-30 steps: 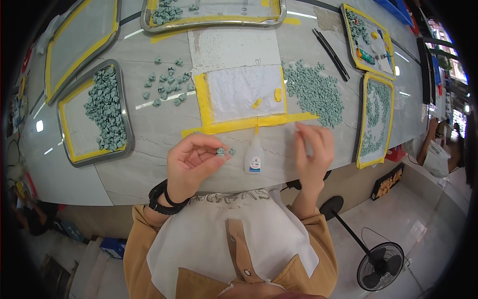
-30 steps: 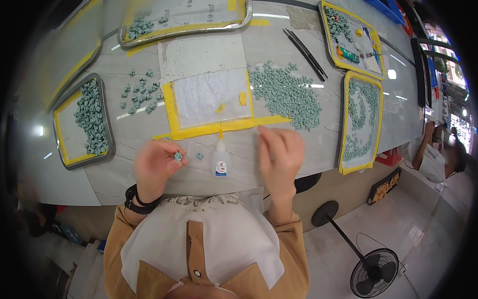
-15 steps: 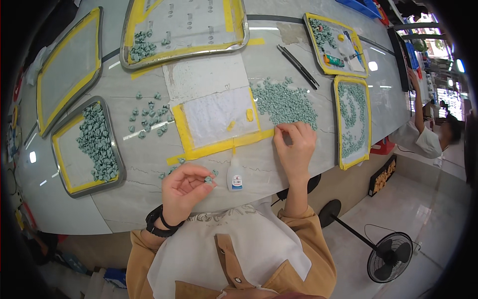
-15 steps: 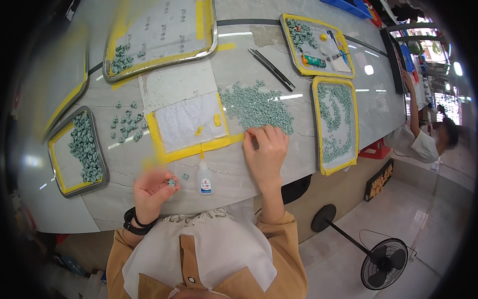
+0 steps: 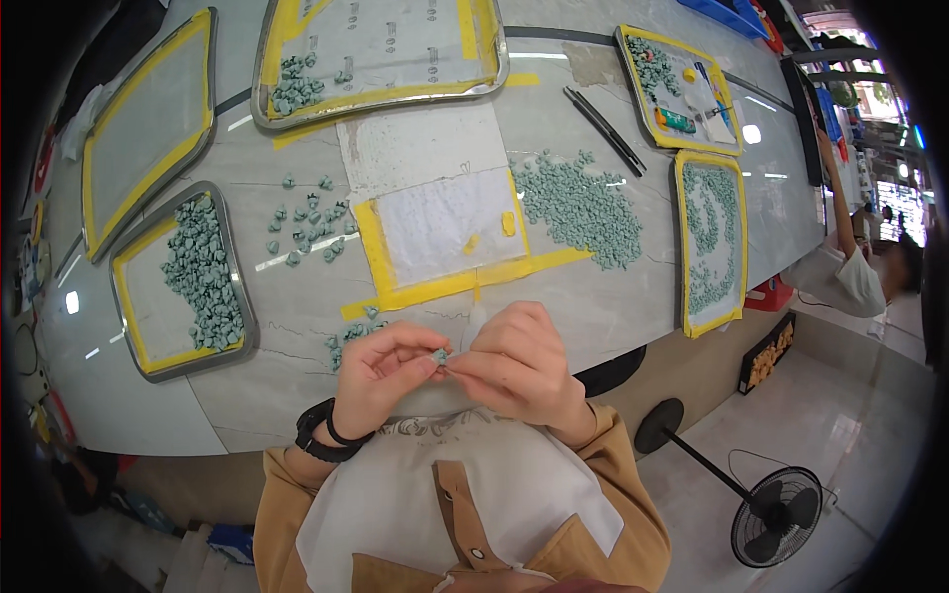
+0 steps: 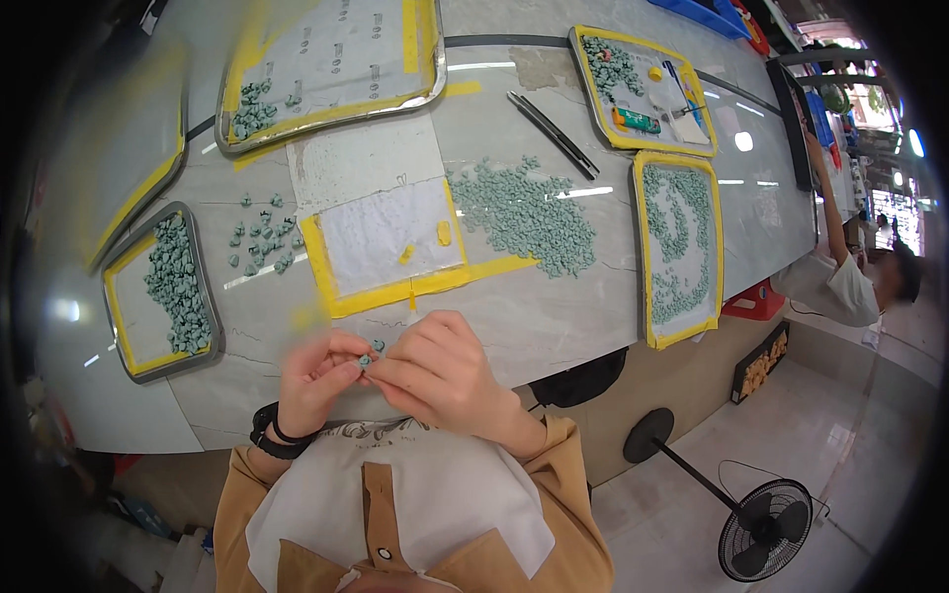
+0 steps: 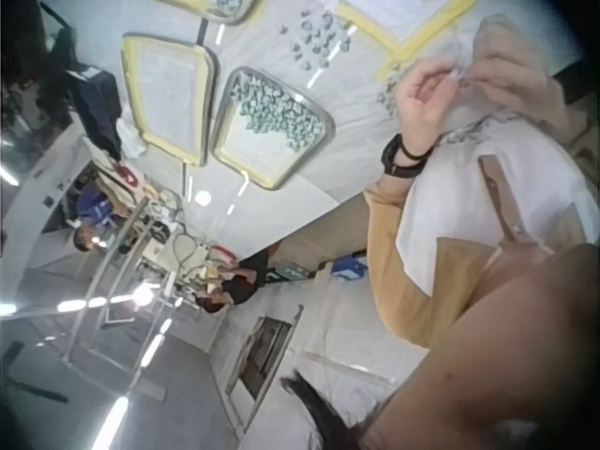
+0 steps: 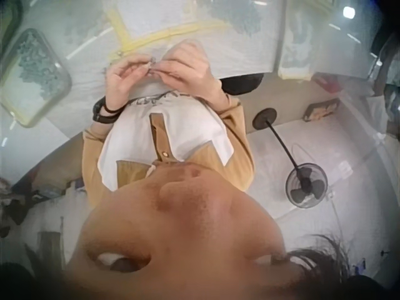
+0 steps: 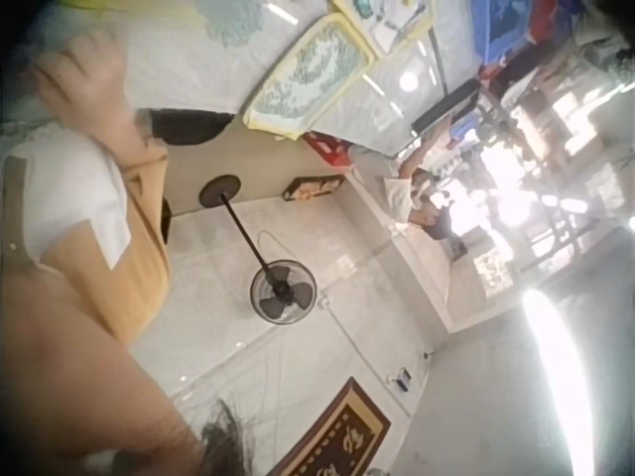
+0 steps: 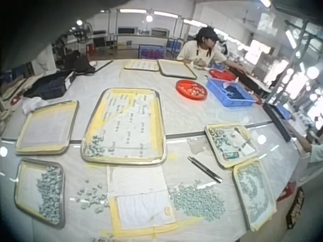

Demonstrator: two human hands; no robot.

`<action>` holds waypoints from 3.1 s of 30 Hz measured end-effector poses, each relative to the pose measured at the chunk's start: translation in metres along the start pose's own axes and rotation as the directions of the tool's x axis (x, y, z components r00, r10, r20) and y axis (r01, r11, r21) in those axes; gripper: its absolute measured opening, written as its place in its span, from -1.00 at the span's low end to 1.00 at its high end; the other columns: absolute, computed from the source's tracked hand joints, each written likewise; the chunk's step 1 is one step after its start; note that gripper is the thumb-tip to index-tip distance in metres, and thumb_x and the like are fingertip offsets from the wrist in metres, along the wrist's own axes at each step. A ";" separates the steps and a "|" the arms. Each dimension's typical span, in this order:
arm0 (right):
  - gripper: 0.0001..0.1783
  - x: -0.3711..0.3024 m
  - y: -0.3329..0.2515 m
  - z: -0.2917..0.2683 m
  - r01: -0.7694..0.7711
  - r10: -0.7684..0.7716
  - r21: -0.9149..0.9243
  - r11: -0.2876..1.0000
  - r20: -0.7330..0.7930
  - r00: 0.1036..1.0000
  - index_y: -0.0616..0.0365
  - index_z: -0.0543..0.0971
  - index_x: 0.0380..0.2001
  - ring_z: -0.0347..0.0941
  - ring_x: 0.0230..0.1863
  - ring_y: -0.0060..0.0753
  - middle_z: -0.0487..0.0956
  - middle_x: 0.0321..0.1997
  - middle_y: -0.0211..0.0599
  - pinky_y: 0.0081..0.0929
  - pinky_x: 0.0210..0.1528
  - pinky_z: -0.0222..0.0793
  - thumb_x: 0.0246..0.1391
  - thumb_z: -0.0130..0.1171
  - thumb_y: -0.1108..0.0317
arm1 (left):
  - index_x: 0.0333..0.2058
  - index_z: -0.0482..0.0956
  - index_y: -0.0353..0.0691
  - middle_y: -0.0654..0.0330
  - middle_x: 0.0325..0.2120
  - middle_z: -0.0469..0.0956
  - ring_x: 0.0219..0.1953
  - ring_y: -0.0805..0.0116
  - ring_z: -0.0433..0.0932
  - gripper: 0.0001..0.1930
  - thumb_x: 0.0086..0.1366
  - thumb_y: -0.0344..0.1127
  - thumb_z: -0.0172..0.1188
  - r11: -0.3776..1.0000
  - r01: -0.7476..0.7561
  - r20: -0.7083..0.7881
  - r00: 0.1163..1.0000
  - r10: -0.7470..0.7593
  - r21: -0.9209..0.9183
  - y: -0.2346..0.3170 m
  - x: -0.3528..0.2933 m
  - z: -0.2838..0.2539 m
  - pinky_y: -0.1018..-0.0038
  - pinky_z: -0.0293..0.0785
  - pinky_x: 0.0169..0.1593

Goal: Applying glue to small green plastic components and arranging them on a tray.

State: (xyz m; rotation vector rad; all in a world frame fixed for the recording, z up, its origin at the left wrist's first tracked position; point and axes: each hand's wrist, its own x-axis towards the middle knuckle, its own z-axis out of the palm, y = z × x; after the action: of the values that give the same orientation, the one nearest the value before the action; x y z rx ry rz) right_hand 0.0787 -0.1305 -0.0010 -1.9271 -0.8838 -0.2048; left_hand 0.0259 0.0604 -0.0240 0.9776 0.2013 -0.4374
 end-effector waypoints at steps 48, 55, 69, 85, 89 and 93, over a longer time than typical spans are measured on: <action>-0.67 0.030 0.016 0.051 0.098 0.013 -0.267 0.959 0.387 0.922 0.05 0.57 -0.37 0.32 -0.20 -0.27 0.43 -0.30 -0.42 -0.28 -0.06 0.19 -0.34 0.31 0.52 | -0.11 0.48 -0.44 0.09 -0.18 0.53 -0.26 0.41 0.58 -0.78 0.26 -0.56 0.03 0.977 -0.207 0.062 0.977 0.204 0.047 0.039 -0.012 -0.074 0.54 0.52 -0.17; -0.80 0.031 0.018 0.060 0.188 0.001 -0.392 0.900 0.434 0.901 0.07 0.55 -0.43 0.33 -0.23 -0.30 0.41 -0.35 -0.40 -0.27 -0.05 0.19 -0.27 0.19 0.44 | -0.15 0.50 -0.45 0.09 -0.22 0.55 -0.29 0.42 0.58 -0.80 0.26 -0.55 0.04 0.988 -0.123 0.024 0.992 0.121 0.097 0.039 -0.009 -0.069 0.55 0.52 -0.21; -0.76 0.041 0.011 0.057 0.187 -0.182 -0.061 0.981 0.073 0.981 0.10 0.44 -0.48 0.35 -0.27 -0.29 0.41 -0.34 -0.37 -0.34 -0.13 0.23 -0.20 0.31 0.33 | -0.13 0.48 -0.47 0.07 -0.24 0.47 -0.39 0.41 0.54 -0.76 0.22 -0.64 0.02 0.917 -0.195 -0.013 0.977 0.213 0.348 0.018 -0.019 -0.062 0.54 0.50 -0.28; -0.82 0.040 -0.001 0.064 0.060 -0.064 0.116 0.991 0.033 0.997 0.15 0.36 -0.37 0.31 -0.21 -0.17 0.37 -0.25 -0.25 -0.30 -0.07 0.19 -0.01 0.16 0.43 | -0.19 0.50 -0.49 0.03 -0.24 0.49 -0.34 0.36 0.53 -0.79 0.18 -0.64 0.05 0.963 -0.197 0.027 0.980 0.195 0.182 0.024 -0.016 -0.064 0.53 0.50 -0.27; -0.86 0.039 -0.006 0.070 -0.135 0.048 0.380 0.915 0.228 0.972 0.17 0.35 -0.37 0.28 -0.18 -0.15 0.36 -0.26 -0.21 -0.34 -0.06 0.19 0.03 0.12 0.46 | -0.18 0.50 -0.48 0.04 -0.17 0.44 -0.24 0.35 0.51 -0.79 0.18 -0.65 0.08 0.942 -0.316 -0.061 0.944 0.324 0.116 0.023 -0.027 -0.057 0.51 0.51 -0.17; -0.93 0.039 -0.003 0.070 -0.266 0.162 0.401 0.876 0.275 0.948 0.18 0.35 -0.35 0.26 -0.17 -0.21 0.34 -0.24 -0.19 -0.40 -0.04 0.17 0.09 0.03 0.49 | -0.13 0.51 -0.45 0.04 -0.12 0.41 -0.17 0.32 0.52 -0.72 0.17 -0.73 0.07 0.910 -0.385 -0.025 0.919 0.393 0.152 0.024 -0.015 -0.060 0.46 0.54 -0.10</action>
State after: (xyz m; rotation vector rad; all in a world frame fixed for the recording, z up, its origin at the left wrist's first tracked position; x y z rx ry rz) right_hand 0.0897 -0.0524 -0.0158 -1.6255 -0.7770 0.3388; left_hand 0.0251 0.1261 -0.0336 1.1429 0.0203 -0.0576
